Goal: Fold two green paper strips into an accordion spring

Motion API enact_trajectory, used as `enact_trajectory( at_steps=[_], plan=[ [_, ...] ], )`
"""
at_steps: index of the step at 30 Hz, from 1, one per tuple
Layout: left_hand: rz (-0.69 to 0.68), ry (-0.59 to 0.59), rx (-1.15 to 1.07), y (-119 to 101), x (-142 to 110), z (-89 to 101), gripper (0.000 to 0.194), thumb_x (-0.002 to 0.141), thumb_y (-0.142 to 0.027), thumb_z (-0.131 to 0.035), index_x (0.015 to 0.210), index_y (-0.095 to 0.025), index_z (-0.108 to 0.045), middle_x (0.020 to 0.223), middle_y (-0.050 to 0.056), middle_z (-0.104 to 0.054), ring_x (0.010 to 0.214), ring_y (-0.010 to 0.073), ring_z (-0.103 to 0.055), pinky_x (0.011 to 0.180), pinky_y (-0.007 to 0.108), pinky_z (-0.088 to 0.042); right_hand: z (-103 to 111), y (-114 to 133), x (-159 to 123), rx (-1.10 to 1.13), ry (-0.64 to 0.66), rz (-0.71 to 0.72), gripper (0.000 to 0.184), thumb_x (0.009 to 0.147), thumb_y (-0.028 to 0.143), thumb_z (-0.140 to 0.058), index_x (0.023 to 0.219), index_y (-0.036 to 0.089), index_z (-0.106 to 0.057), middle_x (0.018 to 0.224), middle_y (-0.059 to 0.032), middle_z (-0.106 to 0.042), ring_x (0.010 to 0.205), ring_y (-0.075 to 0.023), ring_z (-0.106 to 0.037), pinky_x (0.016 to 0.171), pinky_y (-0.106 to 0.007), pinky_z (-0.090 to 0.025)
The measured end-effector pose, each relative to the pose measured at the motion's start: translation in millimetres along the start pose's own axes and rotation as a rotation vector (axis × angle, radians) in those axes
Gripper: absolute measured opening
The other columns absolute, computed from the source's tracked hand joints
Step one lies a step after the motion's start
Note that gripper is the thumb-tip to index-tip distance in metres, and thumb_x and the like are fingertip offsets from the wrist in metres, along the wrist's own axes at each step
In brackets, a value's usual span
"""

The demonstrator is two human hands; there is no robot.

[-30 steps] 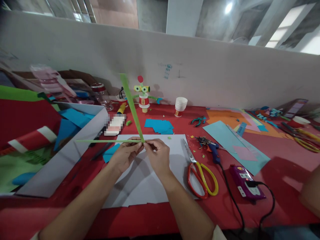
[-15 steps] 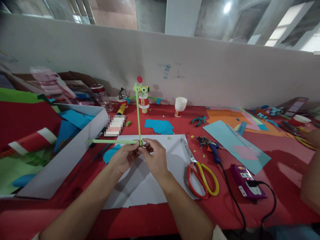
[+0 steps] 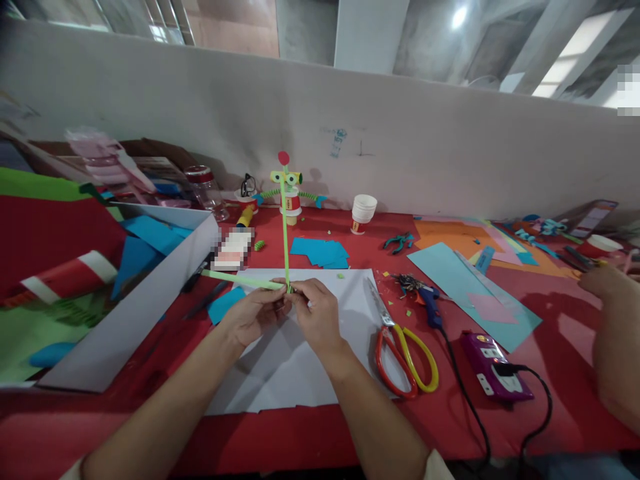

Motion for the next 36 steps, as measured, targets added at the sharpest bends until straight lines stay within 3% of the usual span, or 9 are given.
enact_trajectory(
  at_steps=[9, 14, 18, 22, 25, 36],
  plan=[
    [-0.191, -0.01, 0.019, -16, 1, 2.8, 0.026, 0.051, -0.014, -0.082, 0.07, -0.017, -0.064, 0.061, -0.003, -0.061, 0.057, 0.0063, -0.056, 0.06, 0.018, -0.045, 0, -6, -1, 0.064, -0.048, -0.079, 0.018, 0.081, 0.027, -0.06, 0.096, 0.022, -0.066, 0.084, -0.004, -0.065, 0.075, -0.0164, -0.06, 0.068, -0.028, -0.049],
    [-0.318, -0.007, 0.127, -26, -4, -0.9, 0.02, 0.053, -0.018, -0.081, 0.065, -0.015, -0.065, 0.063, -0.001, -0.063, 0.063, 0.0088, -0.057, 0.065, 0.022, -0.044, -2, -8, -2, 0.064, -0.042, -0.104, 0.015, 0.081, 0.027, -0.058, 0.093, 0.021, -0.066, 0.084, -0.0047, -0.067, 0.073, -0.0165, -0.061, 0.068, -0.029, -0.05],
    [-0.388, 0.0, 0.196, -30, -5, 0.0, 0.017, 0.056, -0.018, -0.079, 0.067, -0.015, -0.066, 0.065, -0.001, -0.064, 0.068, 0.0118, -0.058, 0.071, 0.025, -0.044, -7, -24, -5, 0.224, -0.031, -0.214, 0.014, 0.081, 0.028, -0.058, 0.091, 0.02, -0.065, 0.077, -0.0028, -0.067, 0.066, -0.0151, -0.062, 0.065, -0.029, -0.051],
    [-0.421, 0.003, 0.174, -28, -3, 1.5, 0.018, 0.056, -0.018, -0.079, 0.069, -0.015, -0.066, 0.065, 0.0, -0.065, 0.067, 0.0128, -0.059, 0.069, 0.026, -0.044, -12, -38, -8, 0.452, -0.045, -0.329, 0.01, 0.079, 0.027, -0.062, 0.084, 0.02, -0.065, 0.07, 0.0005, -0.065, 0.061, -0.0128, -0.06, 0.061, -0.027, -0.05],
    [-0.426, 0.012, 0.086, -25, -3, 1.0, 0.024, 0.053, -0.016, -0.08, 0.072, -0.016, -0.065, 0.063, -0.002, -0.064, 0.064, 0.0125, -0.058, 0.067, 0.027, -0.044, -12, -39, -9, 0.557, -0.069, -0.332, 0.007, 0.078, 0.026, -0.064, 0.082, 0.02, -0.066, 0.065, 0.0022, -0.063, 0.059, -0.0114, -0.058, 0.06, -0.025, -0.048],
    [-0.431, -0.009, 0.14, -24, -8, -6.2, 0.017, 0.056, -0.019, -0.077, 0.071, -0.015, -0.07, 0.069, 0.002, -0.069, 0.069, 0.0147, -0.059, 0.072, 0.028, -0.045, -17, -49, -10, 0.716, -0.135, -0.432, 0.008, 0.074, 0.026, -0.067, 0.079, 0.02, -0.067, 0.066, 0.002, -0.063, 0.061, -0.0106, -0.055, 0.061, -0.025, -0.044]
  ],
)
Point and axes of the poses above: each hand's wrist, its own x-axis towards the middle knuckle, its own z-axis out of the back of the hand, y = z × x, the point moved 10 cm from there along x, towards the middle knuckle
